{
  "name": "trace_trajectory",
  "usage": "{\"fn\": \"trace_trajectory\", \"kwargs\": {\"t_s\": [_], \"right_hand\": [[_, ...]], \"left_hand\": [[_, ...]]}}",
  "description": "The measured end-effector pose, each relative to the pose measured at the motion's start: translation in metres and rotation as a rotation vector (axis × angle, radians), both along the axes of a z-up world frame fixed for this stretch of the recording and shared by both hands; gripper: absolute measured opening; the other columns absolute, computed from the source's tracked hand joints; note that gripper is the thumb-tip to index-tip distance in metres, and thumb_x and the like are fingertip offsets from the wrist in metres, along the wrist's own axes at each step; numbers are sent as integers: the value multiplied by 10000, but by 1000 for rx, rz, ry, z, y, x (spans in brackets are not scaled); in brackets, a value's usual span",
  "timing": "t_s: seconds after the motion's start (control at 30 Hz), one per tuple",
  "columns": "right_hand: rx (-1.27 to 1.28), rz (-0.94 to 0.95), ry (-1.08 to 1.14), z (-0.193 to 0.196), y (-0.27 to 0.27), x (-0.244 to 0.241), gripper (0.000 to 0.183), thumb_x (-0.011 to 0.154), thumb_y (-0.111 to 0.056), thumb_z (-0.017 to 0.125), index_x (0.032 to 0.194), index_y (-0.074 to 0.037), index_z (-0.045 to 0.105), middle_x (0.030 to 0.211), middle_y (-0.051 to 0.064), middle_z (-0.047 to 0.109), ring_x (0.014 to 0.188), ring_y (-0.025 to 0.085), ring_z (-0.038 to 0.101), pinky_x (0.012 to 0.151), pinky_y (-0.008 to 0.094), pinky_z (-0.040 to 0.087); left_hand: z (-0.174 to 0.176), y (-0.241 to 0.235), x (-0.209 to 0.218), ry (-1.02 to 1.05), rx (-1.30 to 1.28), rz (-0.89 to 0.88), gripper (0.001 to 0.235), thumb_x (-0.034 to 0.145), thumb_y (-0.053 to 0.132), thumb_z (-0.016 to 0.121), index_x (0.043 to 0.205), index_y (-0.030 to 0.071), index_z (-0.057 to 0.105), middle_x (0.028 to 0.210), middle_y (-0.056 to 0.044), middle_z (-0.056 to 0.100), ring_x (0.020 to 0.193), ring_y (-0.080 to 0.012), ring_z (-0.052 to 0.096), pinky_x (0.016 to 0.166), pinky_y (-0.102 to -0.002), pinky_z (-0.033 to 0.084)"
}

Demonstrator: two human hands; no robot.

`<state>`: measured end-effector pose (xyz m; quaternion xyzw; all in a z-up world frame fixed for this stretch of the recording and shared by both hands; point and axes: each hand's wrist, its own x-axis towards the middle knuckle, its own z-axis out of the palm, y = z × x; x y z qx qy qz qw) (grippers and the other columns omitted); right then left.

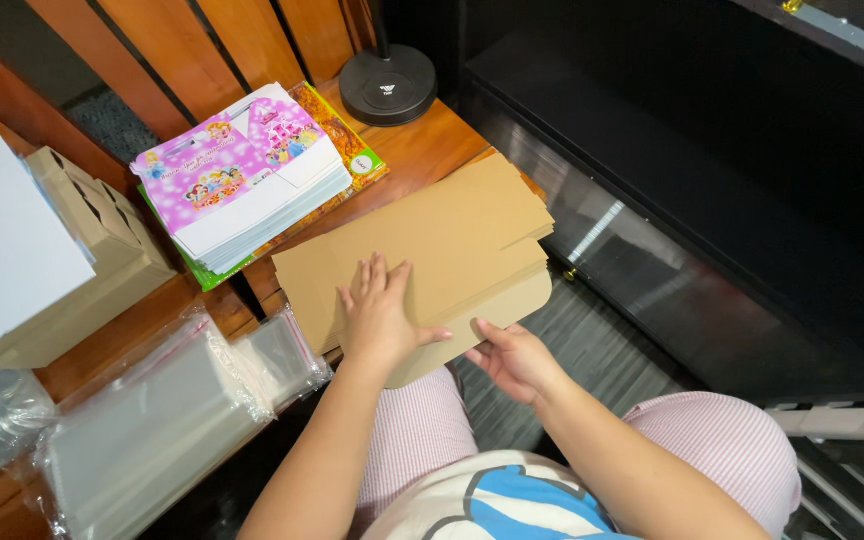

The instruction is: The person sits on the floor and repeatedly picks up flat cardboard pieces, aligns them, and places them onto a stack on a nearby shelf. The person handles the cardboard by hand without using any tools.

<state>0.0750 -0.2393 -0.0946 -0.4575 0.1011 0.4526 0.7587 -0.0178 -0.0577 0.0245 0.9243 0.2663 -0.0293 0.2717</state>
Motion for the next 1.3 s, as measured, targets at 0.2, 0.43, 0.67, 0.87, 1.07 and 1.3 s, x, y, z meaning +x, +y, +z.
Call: {"fn": "trace_trajectory", "kwargs": {"t_s": [0.2,0.43,0.67,0.87,1.07,1.3], "right_hand": [[79,-29,24,18,9,-8,314,1005,-129,631,1298,-14,629,1223,203,723,1094,297,724,969,482,581],[115,-52,-206,61,4,-17,286,1006,-73,594,1278,-10,655,1167,166,745,1027,282,746,902,460,620],[112,-66,-472,94,-6,-23,228,1011,-68,595,1197,-1,707,1056,155,775,944,251,759,833,414,636],[152,-190,-572,83,-17,-24,196,1037,-87,576,1102,1,738,946,172,781,864,281,772,759,449,640],[136,-298,-660,97,-29,0,172,1055,-117,566,1144,-70,705,973,107,769,901,238,772,792,441,645],[-86,-365,-920,169,-46,104,189,1066,-123,626,1255,-134,640,1057,37,732,958,152,724,910,375,604]], "left_hand": [[4,-6,5,6,-45,6,1170,617,610,930,1563,144,422,1700,-243,171,1603,-377,83,1207,-716,58],[23,-11,-1,-38,-86,-24,1208,627,712,868,1573,126,398,1677,-256,225,1593,-385,143,1217,-695,84],[22,-19,-12,-329,106,-118,796,879,494,762,1510,84,504,1484,-327,496,1379,-502,485,1080,-614,433],[29,-19,-23,-437,304,-64,424,1001,296,635,1411,189,635,1305,-187,696,1188,-354,677,913,-484,595],[53,13,-16,-615,411,57,303,1059,411,533,1227,239,718,899,-115,777,866,-319,761,707,-477,602],[81,94,-16,-760,-72,154,319,1068,373,616,909,96,623,721,-175,640,724,-208,558,745,-461,534]]}}
